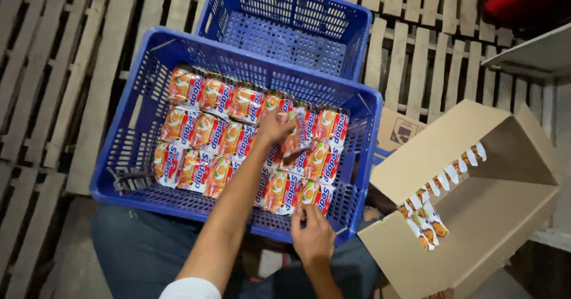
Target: The person transfers small packaged items from a blue plastic crate into a cardboard box. They pick up the items one by one and place them upright in rows inside the box.
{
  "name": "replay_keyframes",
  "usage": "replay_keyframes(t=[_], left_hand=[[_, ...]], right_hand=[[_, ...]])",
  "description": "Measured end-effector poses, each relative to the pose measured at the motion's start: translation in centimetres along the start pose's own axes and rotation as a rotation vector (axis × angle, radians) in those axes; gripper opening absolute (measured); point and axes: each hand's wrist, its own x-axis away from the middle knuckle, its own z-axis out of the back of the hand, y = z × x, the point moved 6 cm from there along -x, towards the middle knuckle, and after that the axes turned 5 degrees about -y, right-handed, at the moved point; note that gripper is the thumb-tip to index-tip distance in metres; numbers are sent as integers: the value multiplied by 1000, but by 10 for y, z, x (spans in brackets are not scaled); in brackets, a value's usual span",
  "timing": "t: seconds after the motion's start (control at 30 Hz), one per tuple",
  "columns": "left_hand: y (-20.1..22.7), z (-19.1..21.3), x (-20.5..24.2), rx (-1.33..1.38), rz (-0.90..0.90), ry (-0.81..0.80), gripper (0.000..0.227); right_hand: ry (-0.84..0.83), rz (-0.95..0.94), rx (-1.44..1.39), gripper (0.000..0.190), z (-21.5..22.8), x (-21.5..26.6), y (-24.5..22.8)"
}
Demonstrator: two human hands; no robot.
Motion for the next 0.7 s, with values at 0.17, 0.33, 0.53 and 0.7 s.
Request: replay_keyframes(t=[0.17, 0.33, 0.53, 0.7], left_hand=[[-39, 28, 58, 147, 15, 10, 27], [-80, 23, 77, 346, -12, 23, 53], [-67, -10, 143, 440, -91, -102, 62], [-44, -40, 206, 412, -201, -158, 48]], right_hand=[[66, 89, -45, 9, 16, 4, -16], [35, 55, -171, 58, 29, 2, -20], [368, 390, -217, 106, 54, 11, -28], [441, 538, -221, 106, 100, 18, -37]])
